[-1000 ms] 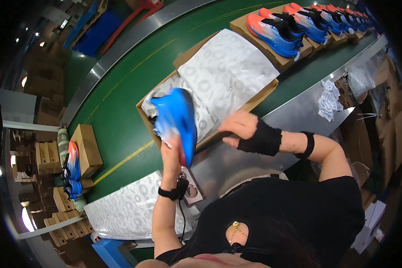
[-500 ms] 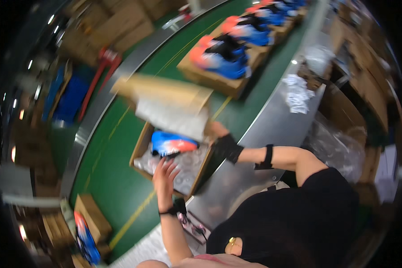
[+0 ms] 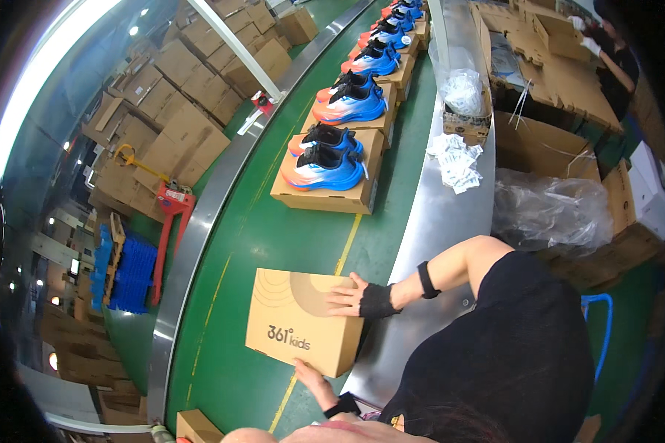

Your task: Pack shoes into boxes at a workstation.

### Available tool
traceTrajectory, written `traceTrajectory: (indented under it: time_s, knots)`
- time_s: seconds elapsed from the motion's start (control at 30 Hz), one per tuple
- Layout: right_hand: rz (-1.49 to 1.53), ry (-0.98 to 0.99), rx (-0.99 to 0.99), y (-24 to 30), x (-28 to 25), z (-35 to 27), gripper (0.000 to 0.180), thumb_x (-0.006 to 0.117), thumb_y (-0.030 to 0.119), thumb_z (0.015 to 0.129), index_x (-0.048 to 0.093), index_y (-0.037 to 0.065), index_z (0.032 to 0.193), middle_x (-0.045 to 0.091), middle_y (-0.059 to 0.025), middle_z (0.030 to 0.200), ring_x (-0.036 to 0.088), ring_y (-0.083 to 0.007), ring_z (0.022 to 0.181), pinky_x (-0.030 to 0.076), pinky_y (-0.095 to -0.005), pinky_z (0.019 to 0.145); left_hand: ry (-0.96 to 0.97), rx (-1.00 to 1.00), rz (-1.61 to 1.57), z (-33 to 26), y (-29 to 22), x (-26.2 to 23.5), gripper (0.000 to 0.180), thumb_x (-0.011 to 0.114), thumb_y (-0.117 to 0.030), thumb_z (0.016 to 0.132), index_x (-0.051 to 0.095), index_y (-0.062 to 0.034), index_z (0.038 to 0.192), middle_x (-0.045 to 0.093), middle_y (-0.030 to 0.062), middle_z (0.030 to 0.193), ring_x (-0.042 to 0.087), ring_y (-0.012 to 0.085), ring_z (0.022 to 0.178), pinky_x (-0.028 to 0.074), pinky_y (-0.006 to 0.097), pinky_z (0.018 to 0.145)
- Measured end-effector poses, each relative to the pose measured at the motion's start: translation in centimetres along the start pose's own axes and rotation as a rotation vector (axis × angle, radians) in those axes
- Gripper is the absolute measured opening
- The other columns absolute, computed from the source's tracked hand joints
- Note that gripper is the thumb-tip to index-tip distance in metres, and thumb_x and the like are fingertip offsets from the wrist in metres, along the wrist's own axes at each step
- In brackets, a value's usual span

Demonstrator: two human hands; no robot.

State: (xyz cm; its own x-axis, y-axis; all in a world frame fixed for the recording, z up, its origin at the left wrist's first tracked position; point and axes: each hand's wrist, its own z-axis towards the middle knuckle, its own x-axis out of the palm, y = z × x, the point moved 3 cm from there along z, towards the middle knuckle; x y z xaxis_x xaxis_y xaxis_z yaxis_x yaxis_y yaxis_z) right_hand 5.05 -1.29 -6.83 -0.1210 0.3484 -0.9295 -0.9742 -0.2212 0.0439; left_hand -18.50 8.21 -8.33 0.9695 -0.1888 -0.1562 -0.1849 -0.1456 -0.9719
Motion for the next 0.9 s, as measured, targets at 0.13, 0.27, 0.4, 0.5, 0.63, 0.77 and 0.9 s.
traceTrajectory:
  time_s: [0.13, 0.27, 0.4, 0.5, 0.63, 0.77, 0.9]
  knots:
    - [-0.046, -0.078, 0.02, -0.9, 0.4, -1.2, 0.041, 0.037, 0.02, 0.082, 0.037, 0.025, 0.123, 0.032, -0.006, 0.135, 0.039, -0.0217, 0.119, 0.034, -0.0587, 0.078, -0.139, 0.155, 0.104, -0.7, -0.6, 1.6, 0.052, 0.031, -0.036, 0.091, 0.046, 0.011, 0.108, 0.054, 0.018, 0.103, 0.052, 0.024, 0.092, 0.042, 0.034, 0.079]
    - [-0.065, 0.119, 0.072, -1.1, -0.6, 1.6, 0.04, 0.037, 0.022, 0.082, 0.038, 0.025, 0.122, 0.028, -0.0058, 0.137, 0.037, -0.0246, 0.121, 0.032, -0.062, 0.081, 0.116, -0.126, -0.004, 2.2, -3.1, 1.4, 0.049, 0.029, -0.032, 0.092, 0.042, 0.0104, 0.113, 0.052, 0.0184, 0.106, 0.051, 0.0218, 0.093, 0.04, 0.032, 0.081]
    - [0.058, 0.208, 0.066, -1.9, -3.7, 0.2, 0.039, 0.036, 0.023, 0.083, 0.039, 0.021, 0.122, 0.029, -0.009, 0.135, 0.036, -0.0278, 0.12, 0.03, -0.0648, 0.083, 0.038, -0.048, -0.073, 0.9, -2.0, 2.8, 0.05, 0.028, -0.035, 0.092, 0.042, 0.0085, 0.113, 0.054, 0.0151, 0.106, 0.055, 0.0233, 0.091, 0.044, 0.033, 0.079]
    - [0.043, 0.264, 0.103, -2.8, -7.7, 0.9, 0.039, 0.036, 0.022, 0.083, 0.039, 0.021, 0.122, 0.03, -0.0109, 0.134, 0.035, -0.0291, 0.12, 0.029, -0.0665, 0.082, 0.211, -0.234, -0.189, 1.6, -5.4, 4.2, 0.05, 0.028, -0.035, 0.092, 0.041, 0.0081, 0.114, 0.054, 0.0156, 0.107, 0.055, 0.024, 0.093, 0.044, 0.035, 0.08]
    - [-0.13, 0.221, 0.058, -2.7, -10.3, -1.1, 0.041, 0.039, 0.027, 0.08, 0.041, 0.026, 0.121, 0.037, -0.0171, 0.128, 0.042, -0.0384, 0.112, 0.029, -0.0678, 0.081, 0.267, -0.201, -0.08, 0.5, -4.8, 6.7, 0.049, 0.027, -0.034, 0.092, 0.046, 0.0078, 0.108, 0.056, 0.0156, 0.101, 0.055, 0.0235, 0.089, 0.044, 0.035, 0.078]
    - [0.146, 0.09, -0.143, 1.6, -7.0, -3.8, 0.043, 0.048, 0.025, 0.075, 0.045, 0.02, 0.118, 0.043, -0.0168, 0.125, 0.047, -0.0364, 0.108, 0.03, -0.0648, 0.082, 0.063, -0.064, -0.062, -3.8, -2.2, 9.9, 0.045, 0.027, -0.028, 0.091, 0.043, 0.0102, 0.107, 0.05, 0.0208, 0.105, 0.047, 0.0256, 0.094, 0.036, 0.035, 0.084]
    - [0.254, -0.208, -0.091, 1.6, -7.1, -5.6, 0.042, 0.053, 0.023, 0.073, 0.049, 0.017, 0.114, 0.045, -0.0142, 0.123, 0.047, -0.0317, 0.109, 0.035, -0.0579, 0.078, -0.003, -0.017, -0.069, -6.9, -3.7, 14.2, 0.045, 0.027, -0.028, 0.091, 0.042, 0.0092, 0.11, 0.048, 0.022, 0.108, 0.047, 0.0266, 0.095, 0.036, 0.035, 0.084]
